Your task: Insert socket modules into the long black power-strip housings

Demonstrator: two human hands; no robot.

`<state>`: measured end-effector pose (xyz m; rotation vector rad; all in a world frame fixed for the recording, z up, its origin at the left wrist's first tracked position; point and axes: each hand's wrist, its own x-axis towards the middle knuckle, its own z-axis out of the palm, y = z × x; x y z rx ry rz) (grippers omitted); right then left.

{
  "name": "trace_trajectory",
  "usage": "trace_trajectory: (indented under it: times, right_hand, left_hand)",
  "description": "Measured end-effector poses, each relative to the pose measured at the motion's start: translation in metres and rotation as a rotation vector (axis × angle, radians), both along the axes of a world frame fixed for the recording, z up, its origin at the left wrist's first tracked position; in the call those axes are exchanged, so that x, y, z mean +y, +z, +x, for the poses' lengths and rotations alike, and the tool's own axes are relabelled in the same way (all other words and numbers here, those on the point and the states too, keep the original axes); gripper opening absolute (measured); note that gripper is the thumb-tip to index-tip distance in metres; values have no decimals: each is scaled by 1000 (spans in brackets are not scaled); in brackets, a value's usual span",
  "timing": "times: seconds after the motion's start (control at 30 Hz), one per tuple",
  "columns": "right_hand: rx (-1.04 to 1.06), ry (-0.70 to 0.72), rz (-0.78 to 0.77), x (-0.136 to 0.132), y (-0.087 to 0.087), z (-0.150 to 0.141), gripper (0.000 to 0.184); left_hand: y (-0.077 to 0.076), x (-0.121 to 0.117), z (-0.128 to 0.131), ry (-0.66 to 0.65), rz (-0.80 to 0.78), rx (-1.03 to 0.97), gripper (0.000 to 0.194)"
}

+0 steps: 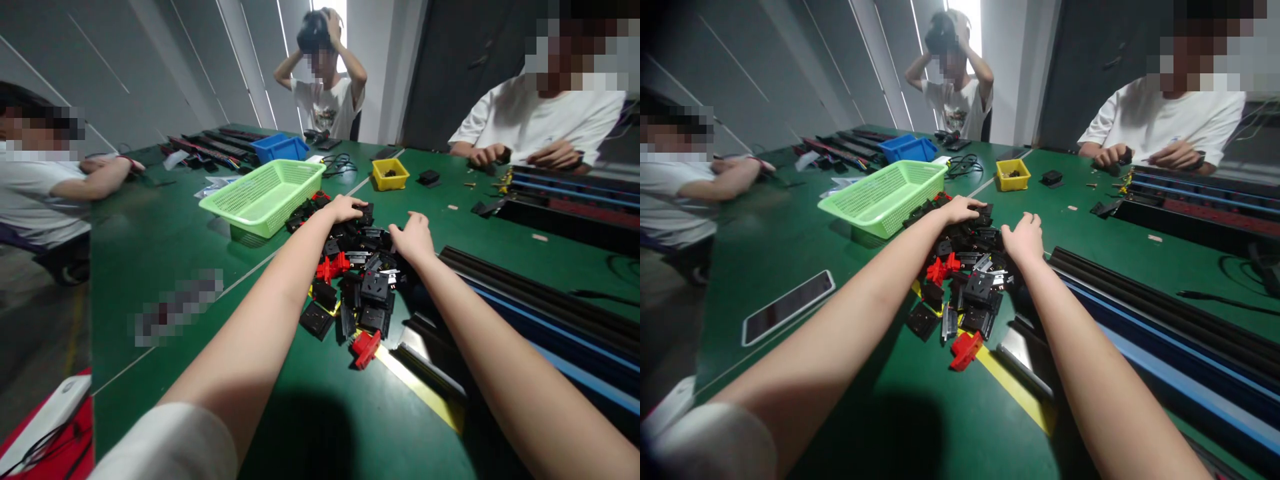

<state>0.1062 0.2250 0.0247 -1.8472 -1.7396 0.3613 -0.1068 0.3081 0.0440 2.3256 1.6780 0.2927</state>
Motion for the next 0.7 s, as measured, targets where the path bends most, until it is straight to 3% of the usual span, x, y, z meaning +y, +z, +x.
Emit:
trace_trajectory:
  times: [0.17,0.33,0.53,0.6,0.7]
  right_hand:
    - [30,104,-16,4,-2,1,57]
    - [48,151,11,5,-2,1,72]
    - [77,286,16,4,-3,-3,65]
    - [98,341,6,4,-3,-5,60]
    - [131,395,-2,4,-4,-6,54]
  left_hand:
    - [0,-11,0,-47,38,80,58]
    - [1,-22,-12,-73,23,84,60]
    - [10,-52,-28,-179,16,168,41]
    - [18,-53,-34,-198,-41,142,48]
    - [28,-35,-46,-99,-11,49,55]
